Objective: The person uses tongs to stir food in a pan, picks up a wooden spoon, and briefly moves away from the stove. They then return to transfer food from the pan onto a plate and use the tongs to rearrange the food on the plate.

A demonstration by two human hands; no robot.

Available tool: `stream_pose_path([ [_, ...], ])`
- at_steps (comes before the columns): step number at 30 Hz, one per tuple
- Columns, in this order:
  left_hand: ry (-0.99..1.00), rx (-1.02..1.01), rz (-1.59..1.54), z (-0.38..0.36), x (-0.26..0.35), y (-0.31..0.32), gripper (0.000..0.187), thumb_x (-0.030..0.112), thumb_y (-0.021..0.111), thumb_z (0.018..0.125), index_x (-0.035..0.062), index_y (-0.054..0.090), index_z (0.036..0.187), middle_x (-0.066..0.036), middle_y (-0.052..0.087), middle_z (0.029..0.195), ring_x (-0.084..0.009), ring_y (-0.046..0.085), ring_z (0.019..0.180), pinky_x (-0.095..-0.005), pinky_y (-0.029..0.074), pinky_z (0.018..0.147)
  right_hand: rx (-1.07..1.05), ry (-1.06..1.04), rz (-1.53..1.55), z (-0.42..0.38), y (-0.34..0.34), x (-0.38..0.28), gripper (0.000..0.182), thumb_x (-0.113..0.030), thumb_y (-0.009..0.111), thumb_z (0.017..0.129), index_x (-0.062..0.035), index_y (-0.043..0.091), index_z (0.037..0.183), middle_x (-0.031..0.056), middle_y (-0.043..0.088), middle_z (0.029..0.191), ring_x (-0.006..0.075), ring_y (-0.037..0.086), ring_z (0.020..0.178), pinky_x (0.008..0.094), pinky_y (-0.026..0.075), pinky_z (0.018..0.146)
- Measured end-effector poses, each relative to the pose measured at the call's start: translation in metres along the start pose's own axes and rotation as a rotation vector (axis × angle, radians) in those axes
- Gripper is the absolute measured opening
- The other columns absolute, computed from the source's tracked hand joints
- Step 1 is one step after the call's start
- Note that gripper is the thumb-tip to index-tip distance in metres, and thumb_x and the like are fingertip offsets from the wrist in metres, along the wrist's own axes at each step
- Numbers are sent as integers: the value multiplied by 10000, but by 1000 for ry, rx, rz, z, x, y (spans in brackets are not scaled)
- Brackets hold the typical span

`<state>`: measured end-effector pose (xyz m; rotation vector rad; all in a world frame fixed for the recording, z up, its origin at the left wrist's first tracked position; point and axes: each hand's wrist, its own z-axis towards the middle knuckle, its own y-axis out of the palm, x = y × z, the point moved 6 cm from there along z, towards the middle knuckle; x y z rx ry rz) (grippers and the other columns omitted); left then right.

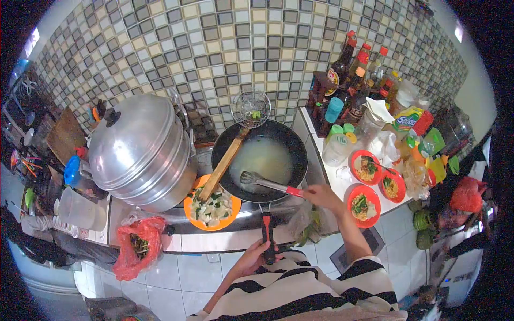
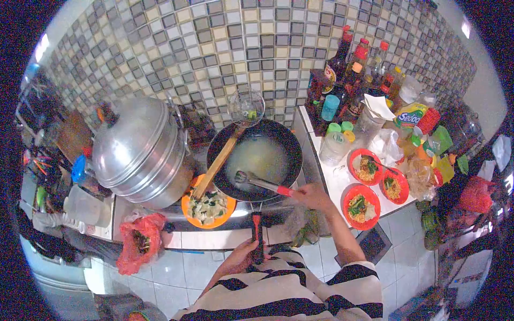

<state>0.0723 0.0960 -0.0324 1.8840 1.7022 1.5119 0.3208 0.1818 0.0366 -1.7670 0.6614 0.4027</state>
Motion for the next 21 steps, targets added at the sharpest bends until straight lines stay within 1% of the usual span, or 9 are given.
stream_pose_path([
  [1, -3, -9, -4, 1, 0, 0, 335, 282, 457, 893, 38, 409, 1118, -75, 527, 952, -266, 589, 887, -364, 485, 757, 3, -2, 3, 6, 10, 1, 482, -521, 506, 773, -66, 648, 845, 147, 609, 688, 293, 588, 627, 363, 444, 581],
  [4, -26, 6, 18, -4, 5, 7, 265, 260, 410, 916, 36, 413, 1058, -78, 510, 954, -258, 574, 918, -338, 492, 755, 161, -74, 113, 17, 24, -11, 413, -466, 527, 786, -64, 624, 779, 129, 561, 598, 224, 557, 556, 344, 412, 531],
  [7, -32, 29, 9, -3, 4, 5, 345, 290, 457, 893, 24, 408, 1106, -71, 513, 941, -254, 590, 878, -341, 492, 740, 204, -54, 11, 19, 27, -26, 424, -462, 519, 790, -49, 606, 750, 153, 552, 601, 273, 551, 561, 364, 408, 537],
  [9, -23, 33, 6, -6, 7, 10, 346, 293, 453, 894, 22, 408, 1103, -69, 510, 940, -250, 591, 872, -337, 495, 738, 117, -32, -6, 23, 33, -29, 470, -524, 486, 774, -84, 637, 838, 160, 614, 749, 331, 595, 726, 427, 452, 672],
  [11, -15, 36, 1, -8, 10, 12, 347, 297, 449, 896, 20, 407, 1100, -67, 508, 938, -246, 591, 867, -333, 498, 736, 98, -15, -7, 18, 32, -33, 465, -521, 487, 774, -85, 634, 847, 160, 613, 763, 335, 591, 742, 430, 450, 680],
  [13, -38, 51, -6, -8, 10, 12, 269, 237, 417, 915, 32, 394, 1088, -86, 515, 933, -267, 572, 902, -344, 483, 776, 79, 5, -11, 16, 35, -31, 461, -517, 489, 774, -86, 631, 856, 160, 613, 777, 340, 588, 758, 432, 448, 689],
  [15, -36, 51, -14, -6, 6, 8, 268, 234, 417, 914, 29, 398, 1085, -88, 514, 935, -269, 570, 905, -345, 482, 777, 272, -111, -54, 10, 33, -28, 407, -447, 526, 782, -52, 607, 729, 140, 556, 591, 290, 581, 593, 394, 416, 545],
  [19, -31, 42, -6, -5, 7, 9, 261, 229, 418, 914, 22, 415, 1074, -88, 514, 935, -266, 570, 905, -349, 483, 778, 309, -133, 19, -3, 34, -23, 393, -436, 521, 792, -58, 620, 754, 124, 561, 585, 273, 578, 581, 377, 417, 540],
  [21, -21, 36, 21, -4, 6, 9, 311, 275, 427, 906, 26, 410, 1091, -79, 513, 944, -258, 581, 891, -341, 493, 731, 191, -85, 15, -10, 35, -23, 380, -423, 523, 799, -56, 624, 777, 124, 553, 578, 246, 561, 545, 362, 415, 534],
])
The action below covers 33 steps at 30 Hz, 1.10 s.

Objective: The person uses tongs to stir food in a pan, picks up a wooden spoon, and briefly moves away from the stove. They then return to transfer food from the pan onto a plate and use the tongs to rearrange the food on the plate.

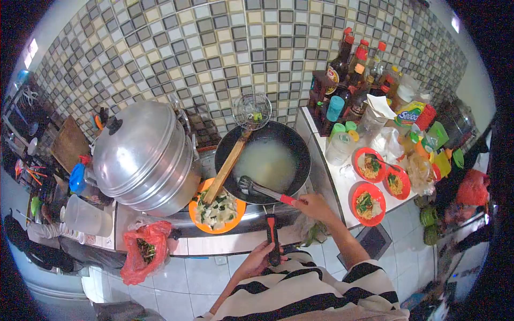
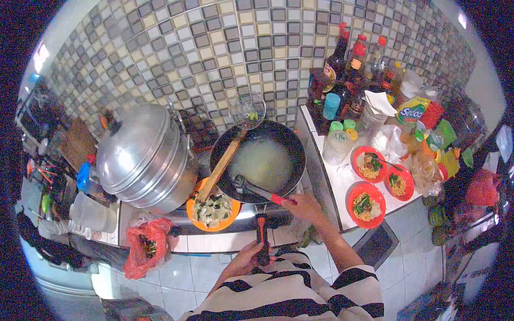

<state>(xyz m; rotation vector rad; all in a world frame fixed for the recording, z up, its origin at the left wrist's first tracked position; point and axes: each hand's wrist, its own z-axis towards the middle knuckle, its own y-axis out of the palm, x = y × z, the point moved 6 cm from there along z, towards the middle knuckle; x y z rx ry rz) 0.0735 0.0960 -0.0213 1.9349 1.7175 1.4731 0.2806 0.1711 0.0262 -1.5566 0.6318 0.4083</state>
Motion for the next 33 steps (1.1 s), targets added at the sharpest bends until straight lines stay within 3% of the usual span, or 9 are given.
stream_pose_path([
  [5, -12, -10, 13, 0, -2, -3, 361, 319, 443, 895, 34, 406, 1113, -73, 511, 958, -254, 593, 874, -337, 503, 689, -45, 8, 97, -17, -15, -9, 376, -406, 524, 805, -42, 613, 782, 132, 534, 571, 217, 529, 507, 352, 403, 509],
  [13, -12, 32, -24, -1, 1, -1, 290, 243, 435, 905, 19, 416, 1089, -92, 525, 941, -280, 579, 911, -368, 498, 762, -104, 28, 87, -33, -18, -15, 376, -382, 502, 820, -20, 598, 789, 126, 524, 571, 195, 527, 523, 345, 389, 502],
  [15, -7, 21, -13, -1, 0, 0, 317, 263, 437, 903, 20, 410, 1104, -91, 517, 964, -273, 584, 891, -364, 497, 753, -70, 2, 61, -37, -20, -17, 384, -407, 508, 809, -46, 623, 748, 164, 580, 648, 317, 588, 624, 401, 438, 576],
  [16, -1, 11, -1, -1, 0, 0, 343, 284, 438, 901, 21, 404, 1119, -89, 509, 987, -266, 590, 871, -360, 496, 745, -70, 4, 61, -38, -19, -15, 384, -407, 508, 809, -46, 623, 748, 164, 580, 648, 317, 588, 624, 401, 438, 576],
  [22, 11, -29, -45, 3, -4, -7, 308, 254, 457, 896, 26, 416, 1098, -91, 523, 951, -275, 576, 913, -367, 499, 762, -244, 148, 215, -45, -23, -10, 421, -431, 484, 835, -36, 628, 811, 85, 569, 596, 198, 559, 553, 338, 433, 541],
  [24, 6, -16, -29, 1, -1, -4, 307, 257, 455, 897, 27, 416, 1098, -89, 523, 949, -272, 576, 912, -364, 500, 761, -286, 258, 484, -50, -22, -10, 390, -412, 511, 843, -59, 556, 683, -23, 455, 543, 82, 395, 470, 237, 299, 429],
  [25, -1, -2, -12, 0, 0, -3, 306, 259, 452, 898, 29, 417, 1097, -87, 523, 948, -268, 576, 911, -361, 501, 759, -286, 257, 484, -49, -20, -3, 390, -412, 511, 843, -59, 556, 683, -23, 455, 543, 82, 395, 470, 237, 299, 429],
  [27, 6, -5, -22, 0, -2, -4, 305, 261, 450, 899, 31, 418, 1096, -86, 523, 949, -265, 577, 910, -356, 502, 755, -410, 323, 722, -49, -5, 13, 372, -432, 518, 831, -75, 612, 880, -40, 488, 618, 59, 420, 490, 210, 308, 417],
  [33, -8, -18, -26, 0, 0, -3, 291, 260, 445, 902, 36, 419, 1085, -78, 521, 955, -253, 580, 906, -343, 506, 740, -523, 373, 997, -50, 9, 25, 322, -406, 550, 822, -104, 593, 926, -61, 441, 592, 30, 350, 459, 190, 232, 386],
])
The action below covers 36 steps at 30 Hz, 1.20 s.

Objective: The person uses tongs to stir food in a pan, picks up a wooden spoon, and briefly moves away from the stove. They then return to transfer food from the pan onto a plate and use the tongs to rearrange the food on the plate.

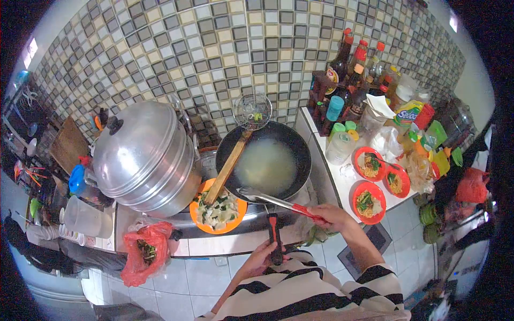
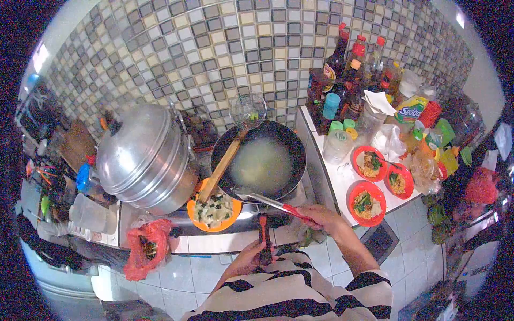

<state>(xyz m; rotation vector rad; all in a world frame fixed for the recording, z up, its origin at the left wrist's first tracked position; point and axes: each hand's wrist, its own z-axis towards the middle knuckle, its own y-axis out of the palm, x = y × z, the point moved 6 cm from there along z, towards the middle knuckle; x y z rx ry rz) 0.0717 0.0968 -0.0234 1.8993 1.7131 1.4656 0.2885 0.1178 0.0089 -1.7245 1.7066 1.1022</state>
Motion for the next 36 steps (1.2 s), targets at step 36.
stream_pose_path([
  [36, -28, -65, 2, 13, -8, -18, 242, 210, 398, 914, 18, 407, 1061, -116, 523, 903, -359, 584, 868, -473, 498, 769, 1444, -268, 165, -306, -174, 118, 414, -439, 516, 826, -106, 475, 583, -29, 400, 477, 63, 324, 356, 230, 210, 334],
])
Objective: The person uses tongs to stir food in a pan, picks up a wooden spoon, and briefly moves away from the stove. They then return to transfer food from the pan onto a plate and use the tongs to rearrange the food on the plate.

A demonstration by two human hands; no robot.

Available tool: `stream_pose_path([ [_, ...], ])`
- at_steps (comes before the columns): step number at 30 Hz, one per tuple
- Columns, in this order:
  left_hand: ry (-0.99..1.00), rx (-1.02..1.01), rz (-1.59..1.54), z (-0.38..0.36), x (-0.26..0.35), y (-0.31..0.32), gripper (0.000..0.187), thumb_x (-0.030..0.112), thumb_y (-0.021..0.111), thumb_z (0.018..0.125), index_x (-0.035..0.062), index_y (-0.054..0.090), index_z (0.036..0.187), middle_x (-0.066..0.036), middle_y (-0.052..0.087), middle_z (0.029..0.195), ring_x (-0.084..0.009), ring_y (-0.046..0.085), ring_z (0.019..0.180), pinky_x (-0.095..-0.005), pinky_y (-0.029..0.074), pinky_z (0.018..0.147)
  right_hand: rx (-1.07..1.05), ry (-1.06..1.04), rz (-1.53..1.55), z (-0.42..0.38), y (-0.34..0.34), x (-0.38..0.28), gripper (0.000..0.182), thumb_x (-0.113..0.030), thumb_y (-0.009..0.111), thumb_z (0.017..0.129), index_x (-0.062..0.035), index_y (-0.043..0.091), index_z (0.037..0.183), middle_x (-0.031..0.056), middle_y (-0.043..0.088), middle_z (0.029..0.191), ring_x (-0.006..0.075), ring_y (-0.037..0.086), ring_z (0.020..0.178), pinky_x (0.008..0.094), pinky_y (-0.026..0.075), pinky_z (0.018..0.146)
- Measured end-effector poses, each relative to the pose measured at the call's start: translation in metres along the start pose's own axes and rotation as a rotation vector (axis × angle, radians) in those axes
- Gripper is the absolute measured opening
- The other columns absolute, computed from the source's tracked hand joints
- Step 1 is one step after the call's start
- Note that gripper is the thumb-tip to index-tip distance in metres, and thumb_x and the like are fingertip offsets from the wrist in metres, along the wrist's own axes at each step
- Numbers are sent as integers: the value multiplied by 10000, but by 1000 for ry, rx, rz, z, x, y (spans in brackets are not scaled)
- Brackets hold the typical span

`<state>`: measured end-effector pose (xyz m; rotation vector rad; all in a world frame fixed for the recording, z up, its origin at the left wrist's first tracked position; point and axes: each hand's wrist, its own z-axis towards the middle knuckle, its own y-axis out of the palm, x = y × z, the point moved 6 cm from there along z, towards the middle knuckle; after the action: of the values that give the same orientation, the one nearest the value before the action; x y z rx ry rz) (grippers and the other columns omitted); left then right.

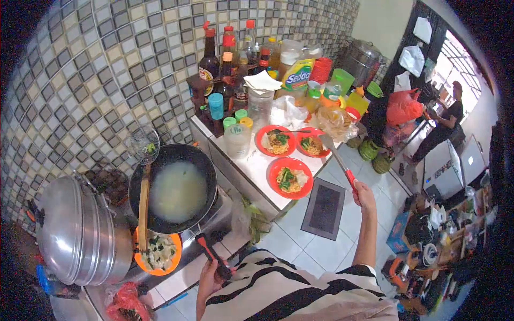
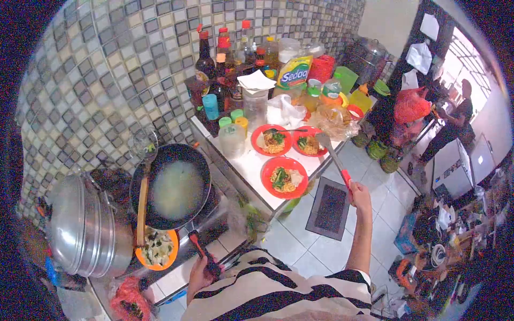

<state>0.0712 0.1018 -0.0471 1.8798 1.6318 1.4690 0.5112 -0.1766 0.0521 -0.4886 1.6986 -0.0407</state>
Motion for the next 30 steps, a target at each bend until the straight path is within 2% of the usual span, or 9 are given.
stream_pose_path([
  [2, -9, 38, 11, 0, -1, -3, 238, 210, 392, 915, 20, 414, 1056, -118, 525, 897, -358, 587, 861, -468, 502, 768, 90, 0, -106, 18, -8, 16, 335, -380, 502, 845, -103, 485, 657, -34, 400, 492, 51, 310, 362, 213, 208, 321],
  [9, 12, 74, 43, -2, 0, -2, 246, 217, 395, 914, 17, 414, 1055, -122, 527, 892, -353, 594, 839, -462, 509, 749, 176, -99, -334, 49, -4, 34, 372, -392, 510, 837, -63, 545, 666, -21, 434, 500, 63, 369, 394, 225, 265, 354],
  [15, 10, 49, 27, 2, -3, -10, 247, 210, 396, 914, 12, 399, 1063, -122, 523, 898, -350, 595, 834, -453, 515, 739, 284, -263, -655, 54, -1, 22, 432, -417, 512, 820, -16, 583, 675, 49, 503, 526, 117, 457, 435, 293, 341, 418],
  [18, 14, 29, 12, 2, -3, -8, 245, 211, 398, 914, 13, 399, 1058, -120, 518, 899, -348, 595, 835, -458, 514, 736, 345, -275, -685, 46, 1, 11, 449, -439, 513, 806, -17, 583, 669, 100, 529, 540, 179, 507, 465, 337, 367, 451],
  [20, 10, 68, 27, 1, -1, -5, 240, 211, 399, 913, 15, 401, 1051, -116, 514, 900, -347, 595, 837, -459, 515, 732, 438, -289, -791, 27, 4, -10, 452, -458, 500, 802, -34, 591, 677, 145, 568, 604, 269, 556, 542, 386, 388, 492],
  [21, 10, 69, 27, 1, -1, -6, 240, 211, 399, 913, 15, 401, 1051, -116, 514, 900, -347, 595, 837, -459, 515, 732, 437, -289, -791, 19, 7, -18, 452, -458, 500, 802, -34, 591, 677, 145, 568, 604, 269, 556, 542, 386, 388, 492],
  [23, 7, 66, 29, 1, -2, -7, 237, 210, 397, 914, 16, 402, 1049, -118, 513, 906, -349, 595, 842, -458, 514, 734, 470, -264, -942, 2, 13, -35, 448, -482, 494, 791, -51, 592, 712, 168, 581, 666, 342, 571, 634, 433, 411, 534],
  [26, 0, 44, 43, 0, -1, -4, 231, 208, 390, 916, 14, 407, 1041, -123, 511, 916, -351, 594, 847, -460, 513, 734, 429, -178, -1042, -24, 30, -60, 418, -479, 473, 799, -78, 587, 827, 167, 606, 732, 366, 588, 692, 478, 462, 605],
  [30, 4, 65, 28, 2, -3, -5, 226, 206, 384, 918, 14, 413, 1032, -124, 508, 916, -353, 594, 846, -458, 513, 732, 460, -205, -1114, -28, 39, -65, 385, -463, 487, 797, -95, 586, 848, 165, 609, 729, 359, 595, 680, 480, 467, 577],
])
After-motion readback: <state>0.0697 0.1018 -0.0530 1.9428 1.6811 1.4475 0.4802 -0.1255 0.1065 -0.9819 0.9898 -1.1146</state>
